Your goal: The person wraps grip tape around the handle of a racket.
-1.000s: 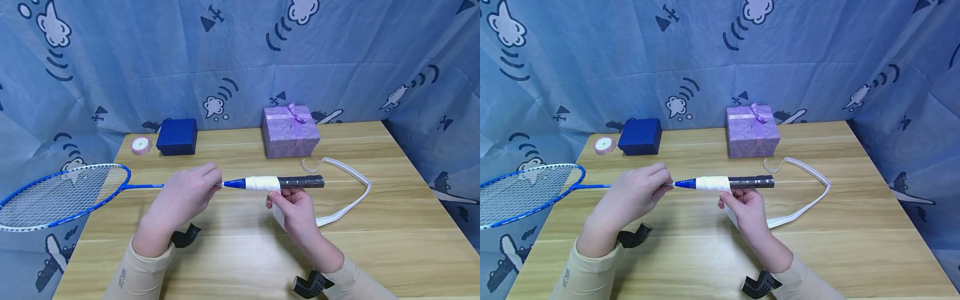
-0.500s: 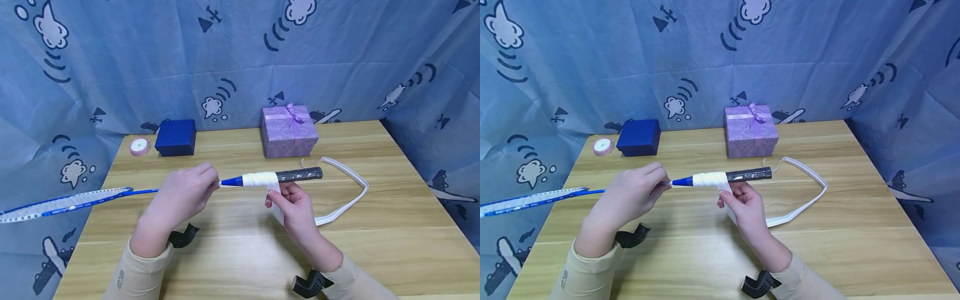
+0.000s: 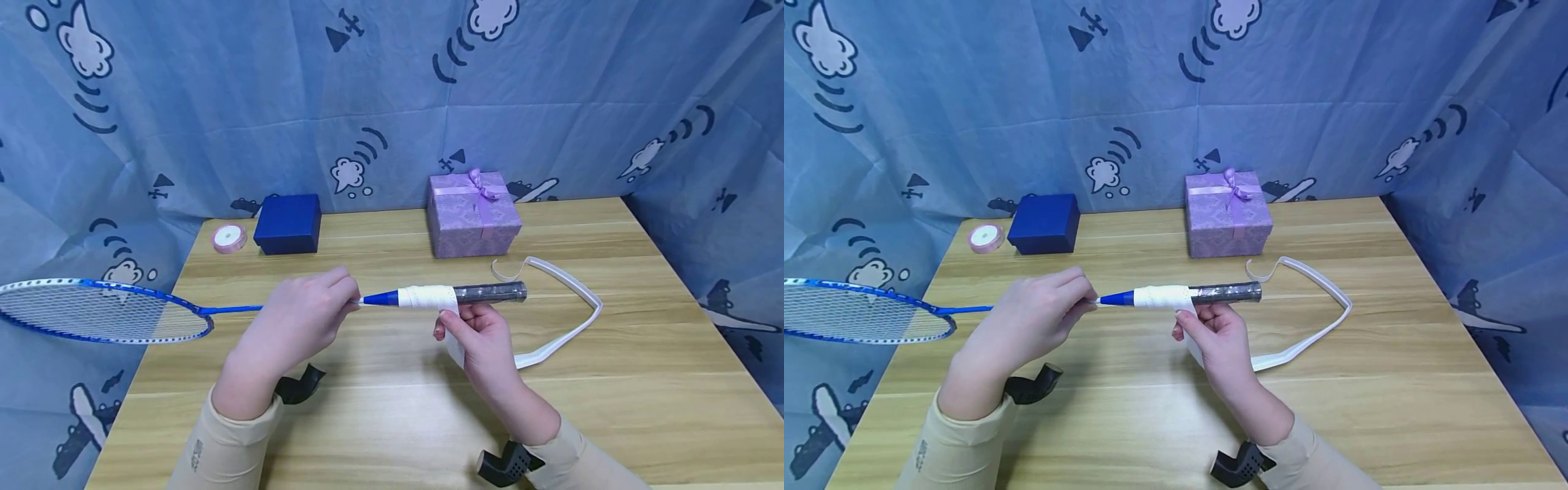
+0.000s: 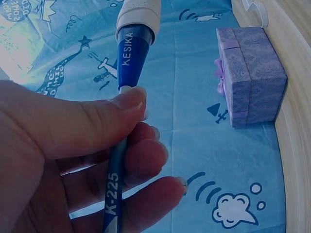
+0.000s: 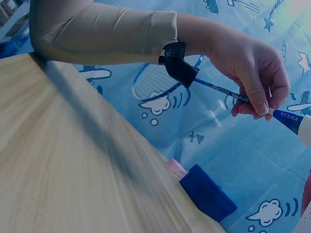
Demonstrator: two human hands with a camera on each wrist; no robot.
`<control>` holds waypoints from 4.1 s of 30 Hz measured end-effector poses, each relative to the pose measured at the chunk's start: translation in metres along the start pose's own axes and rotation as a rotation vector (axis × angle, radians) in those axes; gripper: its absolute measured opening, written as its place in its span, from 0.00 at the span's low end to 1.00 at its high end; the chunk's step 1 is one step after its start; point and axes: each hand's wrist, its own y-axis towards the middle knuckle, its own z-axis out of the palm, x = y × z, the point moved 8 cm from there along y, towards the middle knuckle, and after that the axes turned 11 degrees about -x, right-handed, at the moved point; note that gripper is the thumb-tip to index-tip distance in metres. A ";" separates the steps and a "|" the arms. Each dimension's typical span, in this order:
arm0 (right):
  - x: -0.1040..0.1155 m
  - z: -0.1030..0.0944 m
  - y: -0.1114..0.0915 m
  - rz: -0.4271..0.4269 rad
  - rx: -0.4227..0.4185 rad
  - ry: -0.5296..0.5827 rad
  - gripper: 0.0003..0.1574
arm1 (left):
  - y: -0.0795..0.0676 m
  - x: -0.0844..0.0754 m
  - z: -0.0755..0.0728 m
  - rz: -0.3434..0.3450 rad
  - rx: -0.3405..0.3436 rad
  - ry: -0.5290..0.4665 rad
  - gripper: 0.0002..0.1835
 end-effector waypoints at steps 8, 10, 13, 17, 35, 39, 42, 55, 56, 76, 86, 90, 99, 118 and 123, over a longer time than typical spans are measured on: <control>-0.001 -0.001 0.001 0.014 -0.004 0.018 0.15 | 0.000 0.000 0.003 -0.012 0.036 0.002 0.06; -0.001 -0.002 0.001 0.009 -0.001 0.018 0.15 | 0.000 0.000 0.004 -0.018 0.049 0.002 0.06; 0.000 -0.001 0.001 0.000 0.006 0.021 0.15 | 0.000 0.001 0.005 -0.027 0.065 0.003 0.06; 0.000 -0.001 0.001 0.007 0.006 0.021 0.15 | 0.000 0.001 0.006 -0.030 0.075 0.003 0.06; 0.002 0.001 0.000 -0.022 0.021 0.060 0.18 | -0.001 0.001 0.009 -0.031 0.110 0.019 0.04; 0.002 0.001 0.000 -0.014 0.031 0.080 0.24 | -0.001 0.001 0.010 -0.030 0.115 0.020 0.03; 0.001 0.001 0.000 -0.004 0.032 0.077 0.23 | -0.001 0.001 0.010 -0.040 0.126 0.020 0.02; 0.004 0.002 0.000 -0.019 0.042 0.093 0.24 | -0.003 0.007 0.014 -0.110 0.186 0.018 0.06; 0.005 0.002 -0.001 -0.024 0.044 0.098 0.25 | -0.004 0.007 0.014 -0.110 0.188 0.017 0.07; 0.001 0.000 0.000 0.028 0.016 0.075 0.18 | -0.004 0.008 0.017 -0.122 0.242 0.003 0.15; 0.002 -0.002 0.001 0.026 -0.029 0.042 0.14 | -0.002 0.007 0.013 -0.106 0.175 -0.063 0.02; 0.002 -0.002 0.001 0.026 -0.039 0.027 0.14 | -0.001 0.008 0.011 -0.113 0.145 -0.078 0.05; 0.003 -0.003 0.000 0.017 -0.044 -0.006 0.13 | -0.001 0.006 0.008 -0.070 0.098 -0.044 0.13; 0.003 0.001 0.002 0.017 0.011 0.057 0.16 | 0.001 0.007 0.004 -0.028 0.053 -0.021 0.09; 0.002 0.001 0.002 0.014 0.010 0.060 0.16 | 0.000 0.008 0.004 -0.027 0.055 -0.020 0.09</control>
